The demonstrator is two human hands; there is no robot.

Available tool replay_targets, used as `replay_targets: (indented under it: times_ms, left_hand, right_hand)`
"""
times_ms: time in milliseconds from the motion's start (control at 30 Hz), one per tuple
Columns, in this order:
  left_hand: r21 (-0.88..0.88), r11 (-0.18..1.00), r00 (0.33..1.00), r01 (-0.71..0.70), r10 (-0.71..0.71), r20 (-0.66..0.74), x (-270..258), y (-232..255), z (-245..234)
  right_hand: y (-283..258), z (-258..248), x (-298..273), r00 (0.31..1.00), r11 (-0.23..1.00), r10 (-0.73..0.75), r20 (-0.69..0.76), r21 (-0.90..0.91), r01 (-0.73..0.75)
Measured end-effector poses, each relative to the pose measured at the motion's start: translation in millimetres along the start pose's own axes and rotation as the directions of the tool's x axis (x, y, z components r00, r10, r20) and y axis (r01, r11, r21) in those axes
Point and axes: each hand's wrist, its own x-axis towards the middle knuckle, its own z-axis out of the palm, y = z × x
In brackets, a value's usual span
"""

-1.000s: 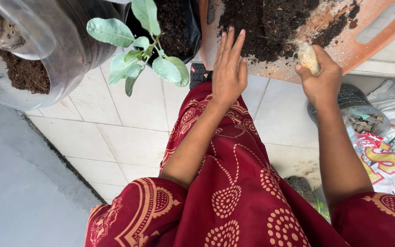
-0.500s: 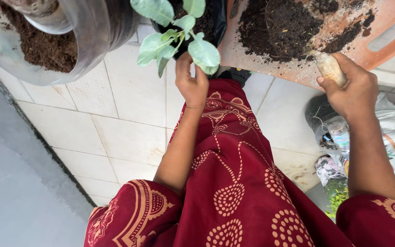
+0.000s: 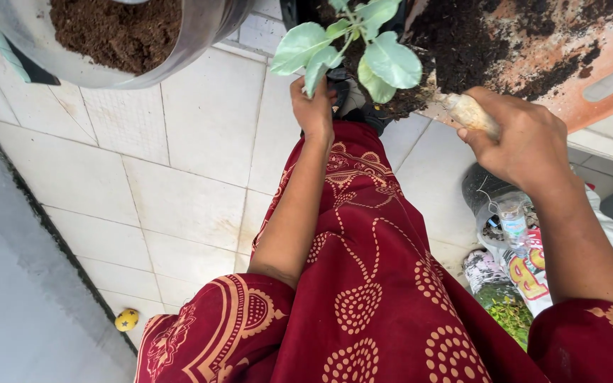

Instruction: Planting a seedling from a plastic cup into a black polybag with soil.

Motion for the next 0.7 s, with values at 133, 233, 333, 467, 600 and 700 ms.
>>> replay_targets:
  times_ms: [133,233,333,467,600,700]
  left_hand:
    - [-0.03,0.997,0.99,-0.075,0.078,0.113,3,1,-4]
    - [-0.069,0.995,0.985,-0.075,0.085,0.151,3,9,-9]
    - [-0.028,0.994,0.976,-0.105,0.108,0.188,3,14,-16]
    - [0.021,0.988,0.963,-0.153,0.144,0.227,0,17,-19]
    - [-0.002,0.989,0.959,-0.151,0.147,0.243,-1,23,-15]
    - [-0.019,0.987,0.958,-0.159,0.159,0.24,1,24,-13]
  right_hand:
    - [-39,-7,28,0.986,0.998,0.061,0.153,-0.01,-0.06]
    - [-51,-7,50,0.965,0.994,0.088,0.246,-0.077,-0.071]
    - [-50,3,75,0.943,0.982,0.106,0.316,-0.181,-0.05]
    - [-43,16,116,0.894,0.96,0.161,0.418,-0.278,-0.043]
    - [-37,20,149,0.82,0.992,0.119,0.56,-0.11,-0.069]
    - [-40,21,162,0.708,0.911,0.221,0.671,0.116,-0.395]
